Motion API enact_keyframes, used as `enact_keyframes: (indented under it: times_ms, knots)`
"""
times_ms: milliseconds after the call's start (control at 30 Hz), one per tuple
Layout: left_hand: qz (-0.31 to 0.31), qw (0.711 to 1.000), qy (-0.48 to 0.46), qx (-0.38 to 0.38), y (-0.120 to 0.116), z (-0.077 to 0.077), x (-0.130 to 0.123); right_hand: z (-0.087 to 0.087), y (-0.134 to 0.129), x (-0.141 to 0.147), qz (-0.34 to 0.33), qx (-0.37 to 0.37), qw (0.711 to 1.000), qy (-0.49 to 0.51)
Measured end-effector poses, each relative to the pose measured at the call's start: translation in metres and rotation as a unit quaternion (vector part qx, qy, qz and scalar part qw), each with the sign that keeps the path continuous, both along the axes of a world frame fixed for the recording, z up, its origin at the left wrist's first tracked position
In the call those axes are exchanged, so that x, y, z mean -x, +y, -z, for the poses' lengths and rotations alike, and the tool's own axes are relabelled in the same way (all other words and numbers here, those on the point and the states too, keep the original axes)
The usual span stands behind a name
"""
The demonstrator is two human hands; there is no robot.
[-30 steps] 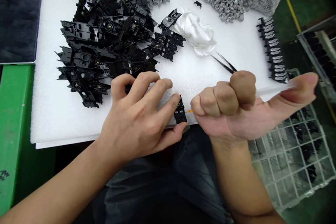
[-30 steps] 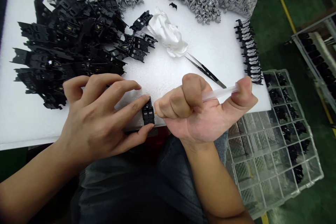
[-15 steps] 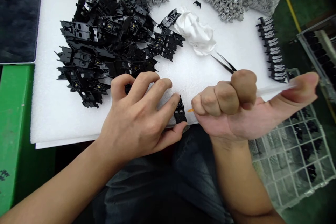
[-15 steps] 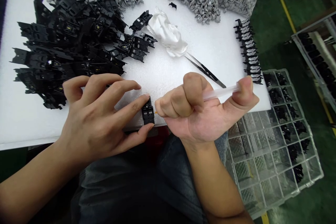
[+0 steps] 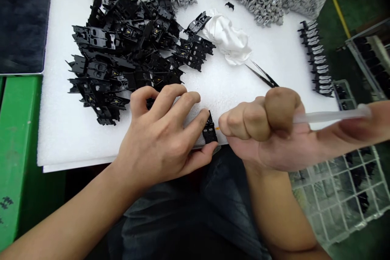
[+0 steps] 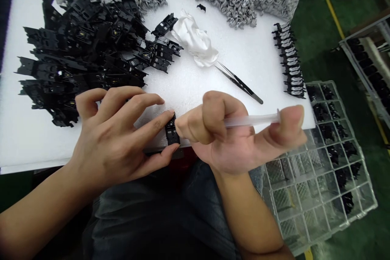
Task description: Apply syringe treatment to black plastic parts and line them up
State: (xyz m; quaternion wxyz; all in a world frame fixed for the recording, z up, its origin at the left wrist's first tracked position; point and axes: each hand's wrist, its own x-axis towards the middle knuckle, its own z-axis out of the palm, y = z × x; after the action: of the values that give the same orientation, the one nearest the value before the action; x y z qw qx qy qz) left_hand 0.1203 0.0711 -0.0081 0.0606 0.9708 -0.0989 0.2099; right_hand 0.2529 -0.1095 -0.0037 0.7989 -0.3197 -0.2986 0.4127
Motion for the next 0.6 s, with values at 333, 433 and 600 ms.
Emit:
enact_keyframes:
  times_ms: [333, 433, 600]
  knots:
    - [-0.005, 1.0, 0.007, 0.013, -0.0009, -0.0008, 0.0004, 0.0025, 0.0001, 0.002, 0.037, -0.013, 0.998, 0.04]
    - [-0.006, 1.0, 0.01, 0.011, -0.0008, -0.0006, 0.0008, 0.0024, -0.0001, 0.002, 0.039, -0.01, 0.998, 0.043]
    - [-0.005, 1.0, 0.01, 0.016, -0.0006, 0.0002, 0.0006, 0.0001, 0.0006, 0.0027, 0.056, -0.001, 0.998, 0.027]
